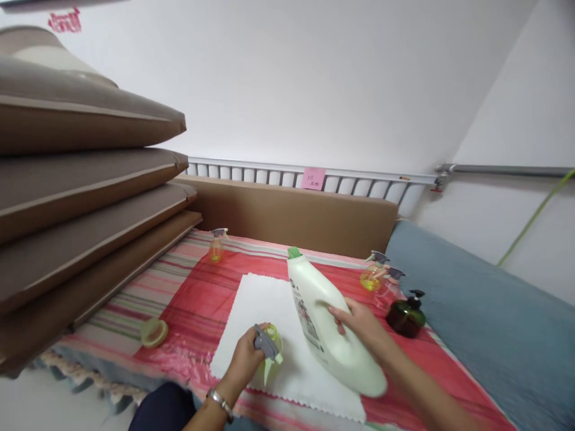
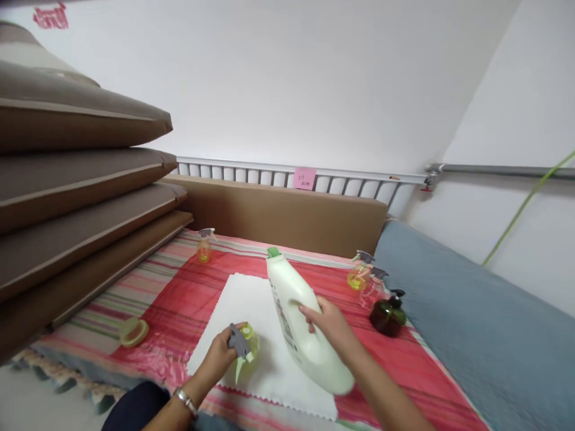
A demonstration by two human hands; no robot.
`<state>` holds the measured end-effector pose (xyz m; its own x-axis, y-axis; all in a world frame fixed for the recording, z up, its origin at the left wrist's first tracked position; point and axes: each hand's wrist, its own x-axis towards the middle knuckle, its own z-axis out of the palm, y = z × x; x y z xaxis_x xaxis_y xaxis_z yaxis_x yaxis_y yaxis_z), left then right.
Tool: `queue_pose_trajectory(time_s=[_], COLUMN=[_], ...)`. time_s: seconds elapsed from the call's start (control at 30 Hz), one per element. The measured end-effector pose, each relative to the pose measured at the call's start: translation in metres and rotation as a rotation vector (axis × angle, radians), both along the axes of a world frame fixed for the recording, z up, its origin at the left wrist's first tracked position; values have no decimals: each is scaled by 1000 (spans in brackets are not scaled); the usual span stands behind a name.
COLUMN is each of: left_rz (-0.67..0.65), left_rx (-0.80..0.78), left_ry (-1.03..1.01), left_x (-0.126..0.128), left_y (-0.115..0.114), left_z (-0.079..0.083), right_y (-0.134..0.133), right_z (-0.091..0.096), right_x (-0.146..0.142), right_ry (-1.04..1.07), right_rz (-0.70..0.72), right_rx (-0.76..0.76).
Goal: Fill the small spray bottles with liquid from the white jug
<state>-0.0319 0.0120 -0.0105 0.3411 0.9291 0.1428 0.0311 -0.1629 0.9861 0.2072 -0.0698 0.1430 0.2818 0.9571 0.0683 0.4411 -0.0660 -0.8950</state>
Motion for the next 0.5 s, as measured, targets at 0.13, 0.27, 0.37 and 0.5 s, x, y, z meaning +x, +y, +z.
queue_pose_trajectory(time_s=[0.13,0.27,0.37,0.5], left_rz=[12,17,-4,-17], left_rx=[-10,-5,16,44], left_ry=[-5,-16,-15,-9], left_x=[1,1,1,1], left_y=[-2,-3,-3,-2], left_z=[-1,-2,-4,-9], right_y=[-47,-76,-88,-90], right_z=[13,18,21,26], right_x=[20,35,39,36], right_ry=[-219,-247,-212,-280], right_rz=[69,141,203,283], right_rx=[-181,-330,-392,-420])
